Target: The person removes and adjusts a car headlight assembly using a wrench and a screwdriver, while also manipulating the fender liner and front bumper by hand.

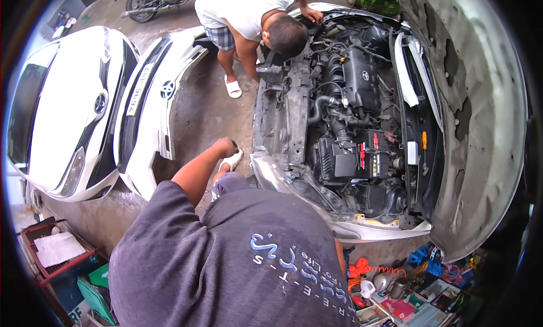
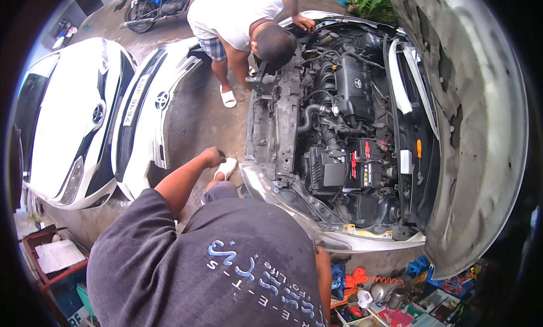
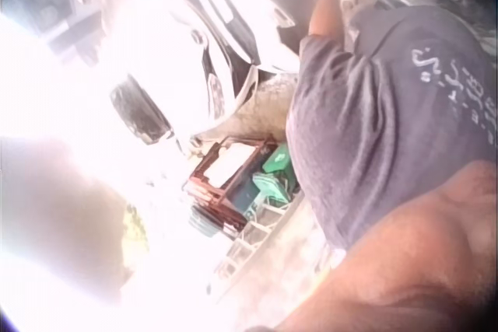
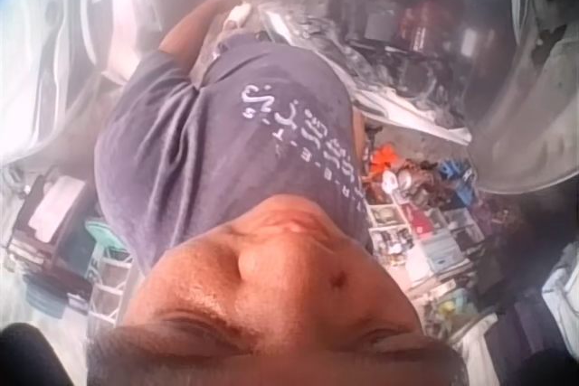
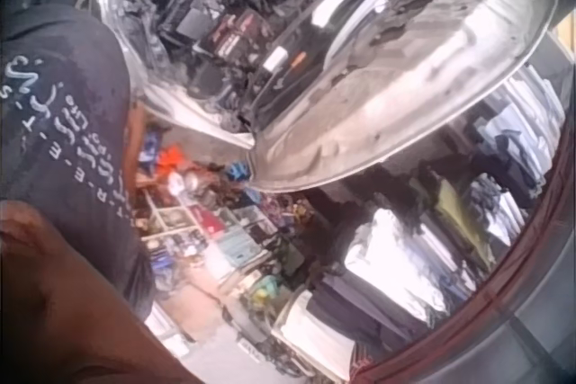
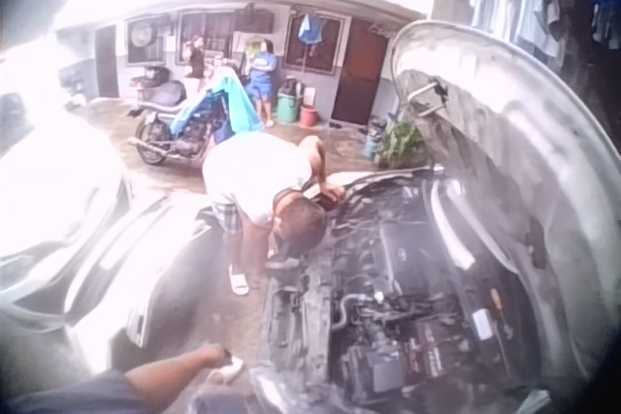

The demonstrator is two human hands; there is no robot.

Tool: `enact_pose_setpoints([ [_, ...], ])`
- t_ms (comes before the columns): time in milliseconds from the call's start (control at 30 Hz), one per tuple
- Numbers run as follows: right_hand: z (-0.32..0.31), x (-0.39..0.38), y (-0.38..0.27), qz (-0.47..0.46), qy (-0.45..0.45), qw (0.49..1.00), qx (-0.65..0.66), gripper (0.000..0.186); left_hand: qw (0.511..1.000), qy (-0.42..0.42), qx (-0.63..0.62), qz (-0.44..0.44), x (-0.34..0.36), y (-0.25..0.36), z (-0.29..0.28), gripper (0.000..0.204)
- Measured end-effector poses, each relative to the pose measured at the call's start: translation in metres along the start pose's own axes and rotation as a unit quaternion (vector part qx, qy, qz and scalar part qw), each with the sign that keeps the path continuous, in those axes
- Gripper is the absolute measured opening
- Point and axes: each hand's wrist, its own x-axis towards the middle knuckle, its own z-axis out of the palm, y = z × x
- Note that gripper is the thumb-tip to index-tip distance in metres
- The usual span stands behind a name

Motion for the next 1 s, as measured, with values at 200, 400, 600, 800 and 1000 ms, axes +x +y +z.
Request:
enact_pose_setpoints([
  [200, -0.006, -0.007, 0.008, -0.014, 0.037, 0.999, 0.013, 0.035, 0.941, -0.08, -0.321, 0.072, -0.049, 0.082, -0.076, 0.032],
  [400, -0.032, -0.018, -0.01, -0.005, 0.001, 1.0, 0.021, 0.038, 0.648, -0.072, -0.469, 0.596, -0.214, 0.164, -0.241, 0.04],
  [600, -0.054, -0.013, -0.026, 0.033, 0.016, 0.999, 0.02, 0.039, 0.399, -0.213, -0.335, 0.827, -0.361, 0.25, -0.278, 0.01],
  [800, -0.059, -0.021, -0.041, 0.037, 0.028, 0.995, 0.087, 0.041, 0.386, -0.174, -0.379, 0.823, -0.388, 0.314, -0.232, 0.014],
  [1000, -0.044, -0.013, -0.063, 0.008, 0.009, 0.982, 0.186, 0.03, 0.464, -0.234, -0.341, 0.783, -0.34, 0.294, -0.234, 0.019],
])
